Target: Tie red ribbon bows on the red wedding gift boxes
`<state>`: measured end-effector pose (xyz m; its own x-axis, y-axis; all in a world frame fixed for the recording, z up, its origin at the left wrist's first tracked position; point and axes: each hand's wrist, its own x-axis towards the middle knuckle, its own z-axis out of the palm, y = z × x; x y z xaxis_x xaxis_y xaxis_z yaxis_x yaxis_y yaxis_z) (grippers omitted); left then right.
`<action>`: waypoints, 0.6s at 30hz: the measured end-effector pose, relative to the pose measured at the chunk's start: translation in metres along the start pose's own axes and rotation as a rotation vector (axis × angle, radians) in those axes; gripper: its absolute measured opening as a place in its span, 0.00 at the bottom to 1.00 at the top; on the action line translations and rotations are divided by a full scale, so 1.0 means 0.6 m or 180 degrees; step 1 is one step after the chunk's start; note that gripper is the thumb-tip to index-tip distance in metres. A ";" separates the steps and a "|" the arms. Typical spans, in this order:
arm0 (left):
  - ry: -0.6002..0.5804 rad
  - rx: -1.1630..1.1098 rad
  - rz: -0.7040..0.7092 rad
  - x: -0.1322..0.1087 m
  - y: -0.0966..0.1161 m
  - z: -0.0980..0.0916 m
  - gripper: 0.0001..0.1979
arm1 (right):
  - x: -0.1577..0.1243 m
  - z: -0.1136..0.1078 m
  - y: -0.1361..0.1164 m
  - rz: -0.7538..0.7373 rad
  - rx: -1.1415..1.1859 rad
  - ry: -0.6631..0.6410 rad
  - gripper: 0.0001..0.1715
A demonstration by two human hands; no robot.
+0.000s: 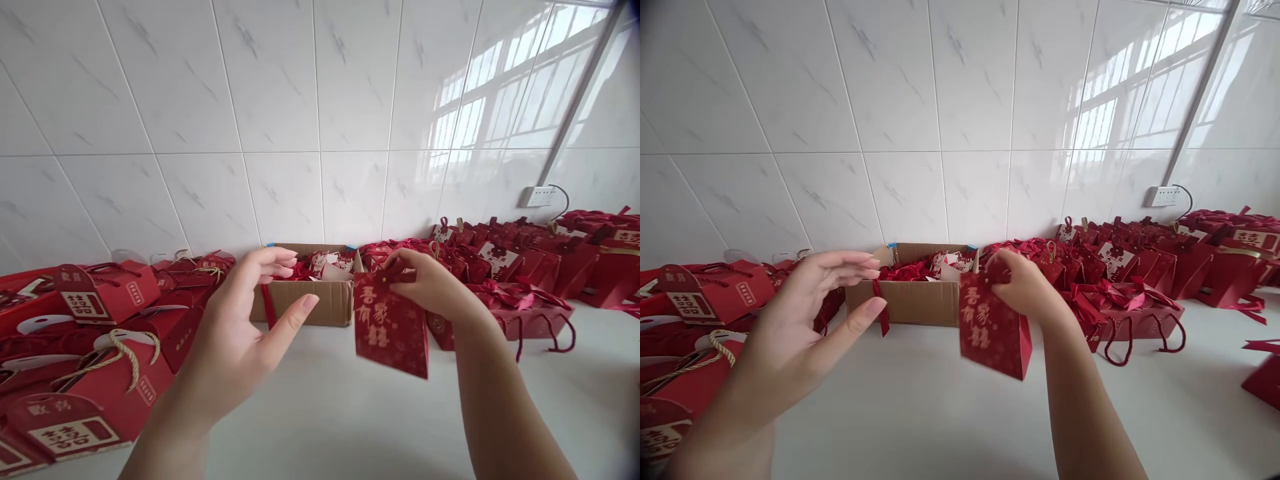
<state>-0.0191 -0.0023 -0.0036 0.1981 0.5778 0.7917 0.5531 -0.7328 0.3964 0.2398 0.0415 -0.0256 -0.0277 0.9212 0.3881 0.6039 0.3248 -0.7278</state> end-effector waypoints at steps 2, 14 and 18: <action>0.0068 0.0019 -0.0017 0.000 0.004 -0.005 0.20 | 0.023 0.004 0.034 0.0304 -0.0297 0.0843 0.13; 0.0237 0.0620 -0.0138 0.006 0.000 -0.035 0.07 | 0.031 0.019 0.022 -0.0111 0.0024 0.1455 0.16; 0.0732 0.0865 -0.0551 0.003 -0.015 -0.071 0.06 | 0.023 0.048 -0.001 -0.0420 0.0038 0.0734 0.10</action>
<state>-0.0581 -0.0100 0.0141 -0.0862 0.5663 0.8197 0.7625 -0.4920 0.4201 0.2162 0.0604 -0.0361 0.0776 0.7980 0.5976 0.5976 0.4426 -0.6686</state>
